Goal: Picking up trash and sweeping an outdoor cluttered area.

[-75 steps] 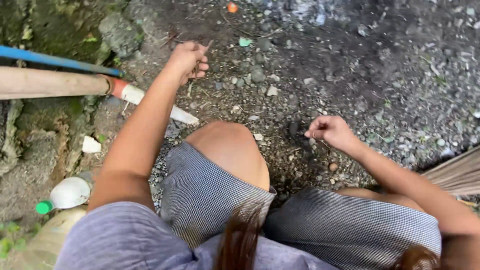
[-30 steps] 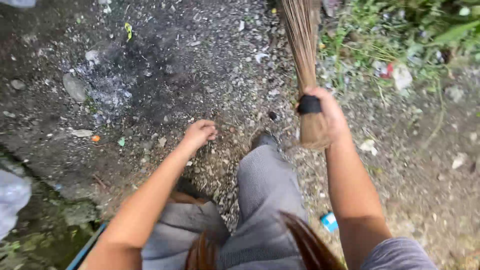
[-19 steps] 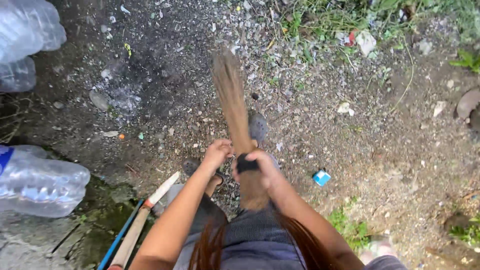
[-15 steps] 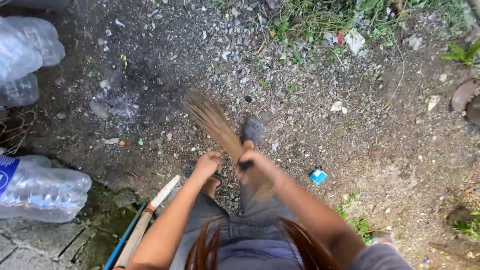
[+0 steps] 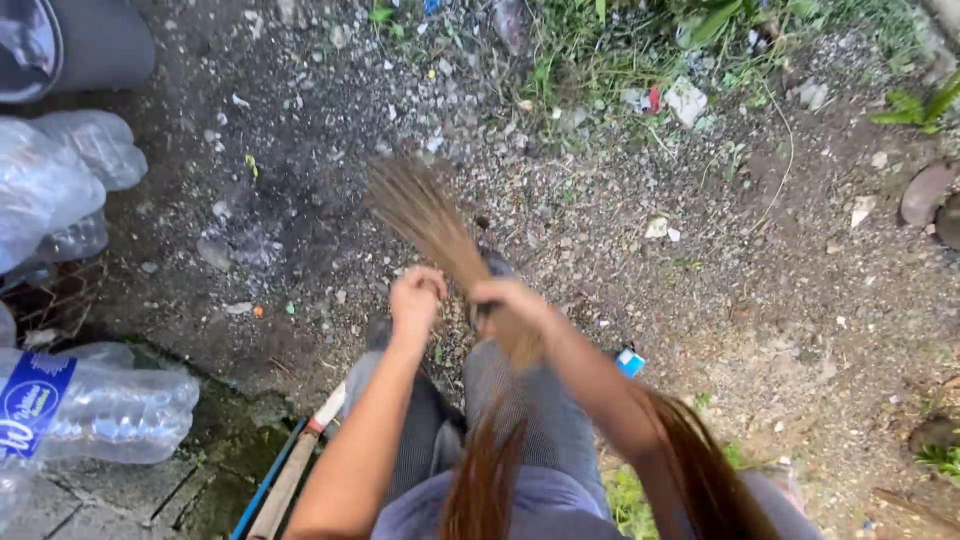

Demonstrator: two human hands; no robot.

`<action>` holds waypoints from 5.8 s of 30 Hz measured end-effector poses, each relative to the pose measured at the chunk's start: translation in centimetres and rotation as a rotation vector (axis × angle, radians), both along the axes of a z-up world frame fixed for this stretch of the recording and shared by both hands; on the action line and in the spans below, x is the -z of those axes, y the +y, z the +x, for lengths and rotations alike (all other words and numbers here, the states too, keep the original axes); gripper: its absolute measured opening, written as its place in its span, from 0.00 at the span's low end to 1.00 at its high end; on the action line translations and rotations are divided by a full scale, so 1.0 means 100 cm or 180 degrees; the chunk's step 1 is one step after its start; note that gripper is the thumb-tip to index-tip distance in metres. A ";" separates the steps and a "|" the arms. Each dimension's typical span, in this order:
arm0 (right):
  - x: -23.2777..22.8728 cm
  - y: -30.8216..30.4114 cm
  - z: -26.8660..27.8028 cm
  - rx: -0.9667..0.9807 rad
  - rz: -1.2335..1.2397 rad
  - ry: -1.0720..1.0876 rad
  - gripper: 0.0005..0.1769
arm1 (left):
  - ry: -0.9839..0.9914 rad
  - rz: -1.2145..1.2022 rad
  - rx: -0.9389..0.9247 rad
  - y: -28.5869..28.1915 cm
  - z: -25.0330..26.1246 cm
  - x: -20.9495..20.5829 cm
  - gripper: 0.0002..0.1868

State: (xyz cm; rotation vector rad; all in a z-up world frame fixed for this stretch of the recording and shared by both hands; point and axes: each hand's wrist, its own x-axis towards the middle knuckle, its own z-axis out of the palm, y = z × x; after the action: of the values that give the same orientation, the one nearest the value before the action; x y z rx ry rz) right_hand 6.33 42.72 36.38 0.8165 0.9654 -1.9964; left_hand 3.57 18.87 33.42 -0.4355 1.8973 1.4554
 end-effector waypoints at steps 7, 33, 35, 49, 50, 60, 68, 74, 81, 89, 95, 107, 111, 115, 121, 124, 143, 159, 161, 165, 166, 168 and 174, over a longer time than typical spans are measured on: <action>-0.060 0.119 -0.118 0.1867 0.1885 -0.0504 0.29 | -0.0111 0.0393 -0.0469 -0.016 -0.075 -0.011 0.12; -0.074 -0.226 -0.215 0.1776 0.0696 -0.0392 0.34 | -0.0017 0.0236 -0.0492 -0.151 -0.269 -0.015 0.14; -0.010 -0.280 -0.184 0.1184 0.0318 -0.0639 0.27 | 0.0243 0.0355 -0.0569 -0.144 -0.274 -0.018 0.16; -0.056 -0.138 -0.322 0.1974 0.1431 -0.0392 0.38 | -0.0190 0.0264 -0.0766 -0.083 -0.352 -0.018 0.14; -0.059 -0.159 -0.328 0.1966 0.1432 -0.0396 0.38 | -0.0195 0.0262 -0.0773 -0.087 -0.357 -0.020 0.14; 0.016 -0.067 -0.421 0.0725 0.0599 -0.1066 0.24 | 0.0383 0.0673 -0.0823 -0.119 -0.441 -0.014 0.11; -0.033 -0.252 -0.449 0.1718 0.1150 -0.0540 0.48 | 0.0263 0.0817 -0.0470 -0.138 -0.527 -0.017 0.12; 0.114 -0.198 -0.532 0.0139 0.0494 0.0710 0.20 | 0.0477 0.0624 -0.0210 -0.165 -0.616 -0.013 0.11; -0.052 -0.143 -0.549 0.2873 0.0504 -0.0126 0.25 | 0.0204 0.0533 0.0239 -0.138 -0.673 -0.023 0.13; 0.018 -0.292 -0.582 0.1737 -0.1184 -0.0651 0.20 | 0.0197 0.0858 0.0200 -0.072 -0.726 -0.044 0.13; 0.120 -0.154 -0.672 0.1264 -0.0598 -0.0226 0.11 | 0.0610 0.0754 0.0604 -0.024 -0.765 -0.014 0.11; 0.054 -0.151 -0.763 0.2060 0.0755 -0.0183 0.30 | 0.0681 0.0879 0.0885 0.053 -0.845 -0.045 0.11; 0.190 -0.068 -0.738 0.2518 -0.0559 -0.0853 0.21 | 0.0620 0.0762 0.0908 0.063 -0.895 -0.032 0.11; -0.018 -0.009 -0.789 0.3442 0.1594 -0.1057 0.27 | 0.0278 0.0764 0.1413 0.069 -0.944 -0.020 0.11; -0.019 -0.147 -0.917 0.3554 -0.0070 -0.0906 0.30 | 0.0287 0.0649 0.1844 0.092 -1.021 -0.063 0.09; 0.102 -0.114 -0.923 0.2907 -0.0786 -0.0213 0.11 | 0.0216 0.0800 0.2135 0.094 -1.059 -0.051 0.08; -0.105 -0.378 -0.753 0.5612 0.0499 -0.2037 0.34 | -0.0683 0.0325 0.5589 0.081 -0.920 -0.014 0.11; -0.055 -0.267 -0.750 0.6565 0.1138 -0.0647 0.31 | 0.0208 -0.0319 0.6076 0.031 -0.900 0.004 0.08; -0.108 -0.311 -0.719 0.6488 0.1219 -0.1099 0.35 | 0.0349 -0.0352 0.6387 0.030 -0.880 -0.009 0.10; -0.092 -0.381 -0.652 0.6378 0.1470 -0.2644 0.36 | 0.0824 -0.0055 0.7112 0.027 -0.828 0.001 0.11; -0.070 -0.386 -0.636 0.6352 0.1963 -0.3177 0.37 | 0.1233 0.0291 0.7335 0.031 -0.811 0.014 0.12; -0.007 -0.386 -0.603 0.6240 0.2541 -0.3528 0.38 | 0.1423 0.0502 0.7901 0.030 -0.771 0.048 0.12; 0.180 -0.360 -0.540 0.5858 0.3631 -0.4261 0.45 | 0.2636 0.1654 0.8947 0.027 -0.684 0.250 0.08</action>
State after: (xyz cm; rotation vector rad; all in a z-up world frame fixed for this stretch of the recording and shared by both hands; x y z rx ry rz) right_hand -47.70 6.70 18.40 3.8437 0.1439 -0.7136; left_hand -64.84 21.55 8.41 2.2720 0.5545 -0.2734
